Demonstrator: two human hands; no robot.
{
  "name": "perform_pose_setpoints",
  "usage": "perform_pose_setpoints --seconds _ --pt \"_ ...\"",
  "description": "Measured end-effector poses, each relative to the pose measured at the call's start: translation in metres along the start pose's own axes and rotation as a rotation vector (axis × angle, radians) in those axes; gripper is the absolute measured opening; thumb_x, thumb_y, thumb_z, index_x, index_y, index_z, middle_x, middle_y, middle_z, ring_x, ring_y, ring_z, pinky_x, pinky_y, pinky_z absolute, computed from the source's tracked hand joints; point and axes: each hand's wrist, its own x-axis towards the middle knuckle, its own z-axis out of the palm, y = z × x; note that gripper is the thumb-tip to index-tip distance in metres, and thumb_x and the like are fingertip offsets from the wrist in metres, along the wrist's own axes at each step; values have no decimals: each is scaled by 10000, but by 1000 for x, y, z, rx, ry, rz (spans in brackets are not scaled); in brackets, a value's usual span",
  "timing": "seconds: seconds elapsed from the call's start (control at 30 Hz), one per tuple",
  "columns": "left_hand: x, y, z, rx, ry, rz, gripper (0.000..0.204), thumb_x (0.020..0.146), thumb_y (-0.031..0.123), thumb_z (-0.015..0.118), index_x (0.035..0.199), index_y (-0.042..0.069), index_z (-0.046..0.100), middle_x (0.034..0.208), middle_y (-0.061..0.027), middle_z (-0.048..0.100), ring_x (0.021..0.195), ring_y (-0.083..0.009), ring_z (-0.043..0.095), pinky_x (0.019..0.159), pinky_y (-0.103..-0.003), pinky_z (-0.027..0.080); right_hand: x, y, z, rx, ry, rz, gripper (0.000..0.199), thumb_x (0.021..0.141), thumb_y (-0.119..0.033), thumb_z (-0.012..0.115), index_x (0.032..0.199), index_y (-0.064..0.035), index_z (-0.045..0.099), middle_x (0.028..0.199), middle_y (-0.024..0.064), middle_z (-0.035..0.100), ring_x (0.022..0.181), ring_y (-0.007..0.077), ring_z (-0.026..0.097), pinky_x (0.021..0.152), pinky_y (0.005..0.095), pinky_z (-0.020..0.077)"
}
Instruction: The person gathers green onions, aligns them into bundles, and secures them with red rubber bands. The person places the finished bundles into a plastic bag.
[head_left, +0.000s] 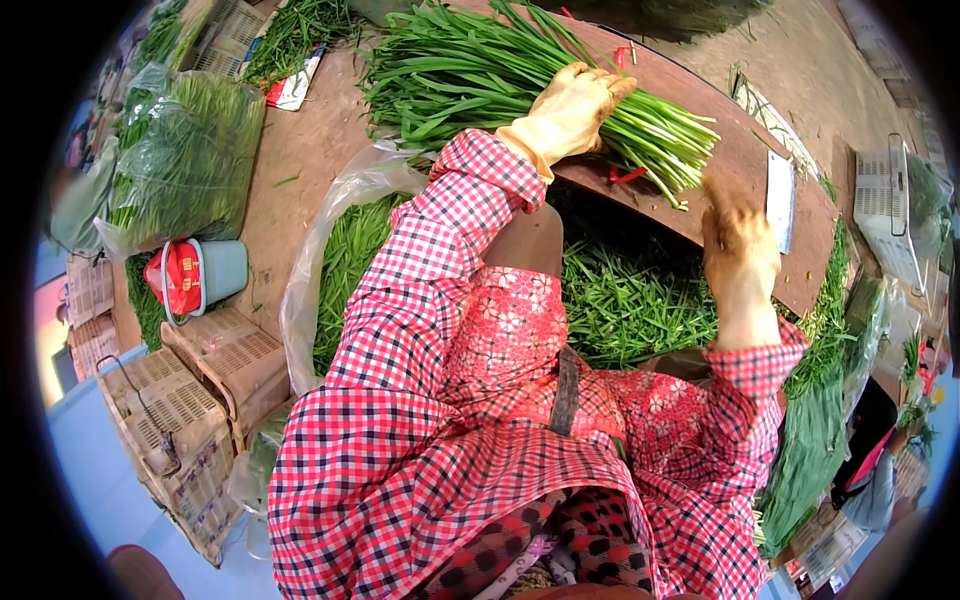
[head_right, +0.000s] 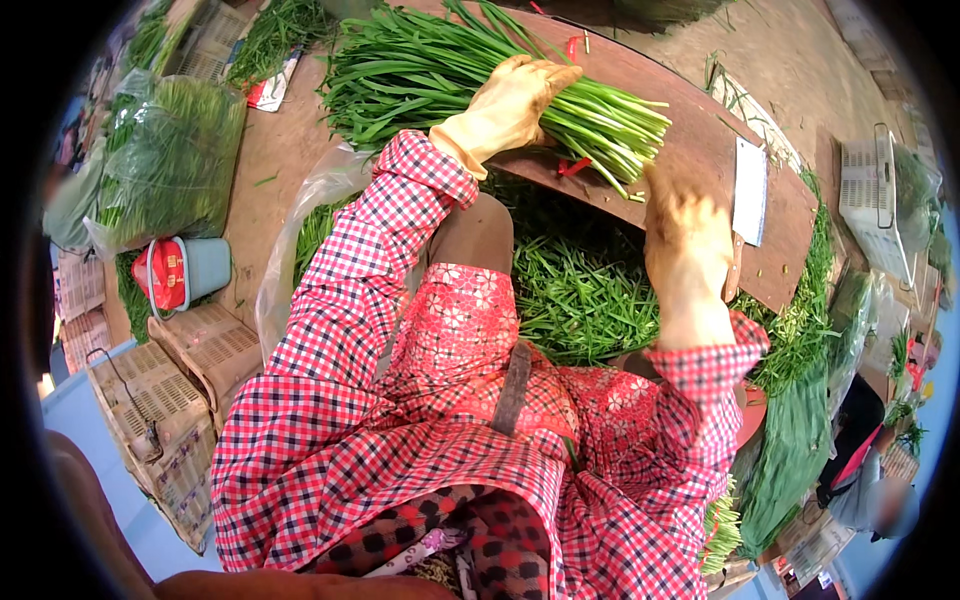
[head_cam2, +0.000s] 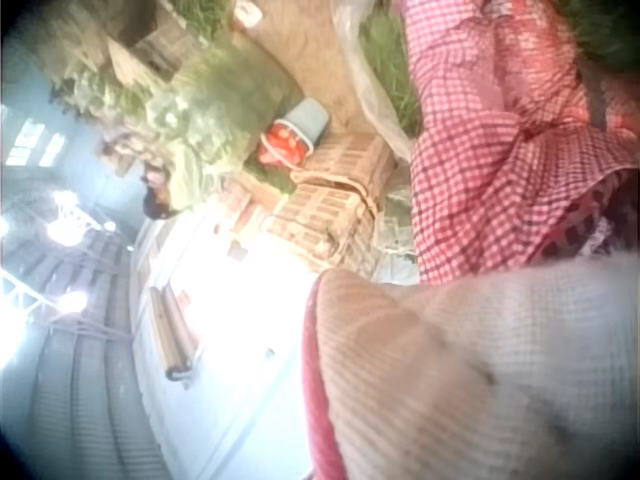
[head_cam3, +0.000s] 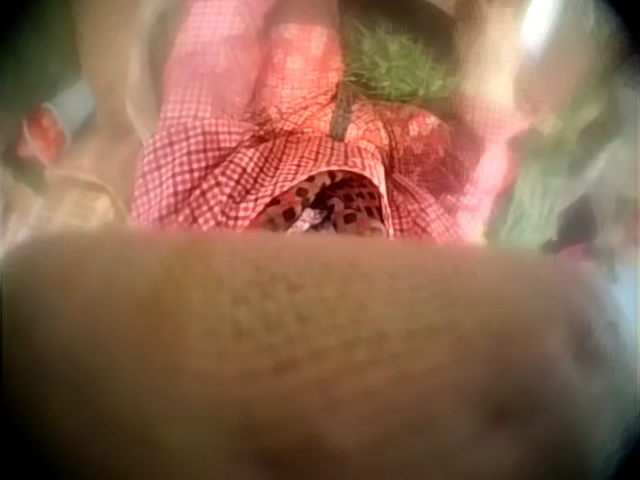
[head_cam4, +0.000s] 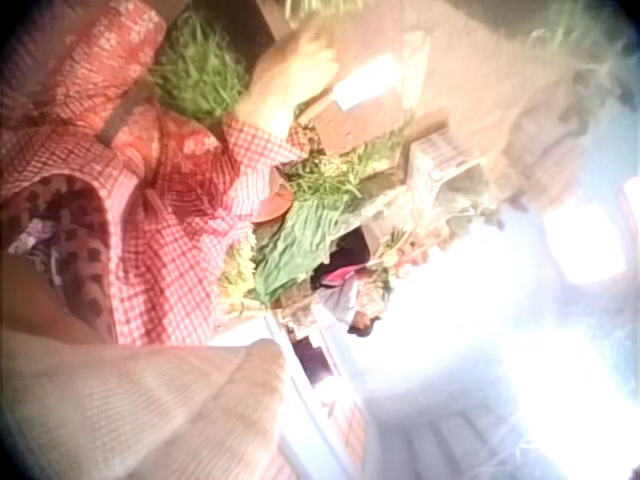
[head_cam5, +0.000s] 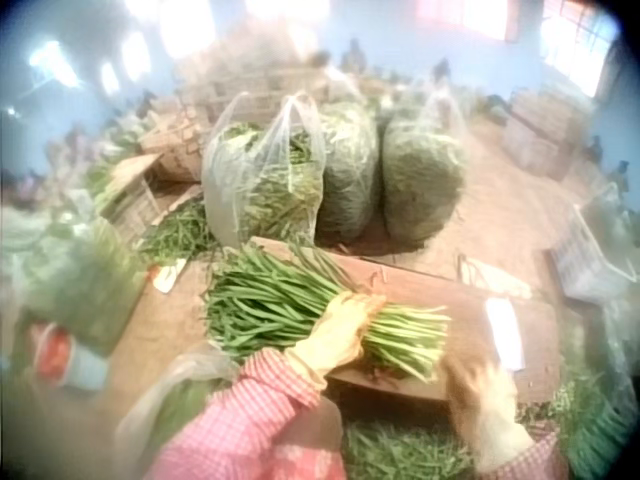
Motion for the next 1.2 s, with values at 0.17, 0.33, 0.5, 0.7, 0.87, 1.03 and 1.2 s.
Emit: perform_pose_setpoints --seconds 0.17,0.33,0.5,0.7,0.87,1.03,1.2 --pt "5 2 3 63 -37 21 927 556 160 853 1386 60 452 1315 -128 578 1243 -310 524 1072 -475 362 53 -3 54 -281 373 -189 1056 691 -377 820 1521 -96 231 1554 92 296 1430 275 298 1097 466 377" --pt "9 7 -8 95 -114 37 1009 541 270 875 1398 11 410 1315 -177 555 1248 -330 513 1071 -479 361 121 19 65 -100 188 -317 1075 661 -354 843 1504 -53 246 1475 161 409 1333 336 423 1110 420 365" --pt "11 16 -16 218 -265 30 1280 475 648 812 1418 -71 331 1342 -265 489 1296 -380 455 1091 -526 323 124 21 60 -25 80 -369 1013 702 -295 819 1502 -49 248 1401 203 473 1178 368 555 965 406 494" --pt "4 26 11 559 -66 67 1239 519 670 741 1413 -93 350 1281 -215 549 1247 -307 496 1071 -507 355 115 29 77 -127 300 -397 946 749 -267 772 1490 -7 245 1423 182 443 1218 367 518 1021 398 452" --pt "0 22 12 523 -91 24 1106 619 614 725 1401 -85 373 1222 -202 578 1222 -309 518 1068 -496 362 37 11 69 162 550 -188 613 772 -201 776 1326 -80 544 1142 130 653 1017 269 650 898 380 510" --pt "-1 29 2 419 -100 1 1093 628 606 732 1402 -78 375 1208 -208 588 1232 -318 514 1073 -496 357 11 -38 119 1082 289 305 301 845 -199 758 1098 -48 700 911 110 716 767 181 668 688 278 524" --pt "7 24 4 406 -152 1 1050 627 539 776 1391 -65 383 1221 -217 587 1233 -313 522 1074 -488 357 51 -55 152 1146 442 249 188 843 -140 740 976 -10 718 896 135 705 786 220 668 722 313 516"
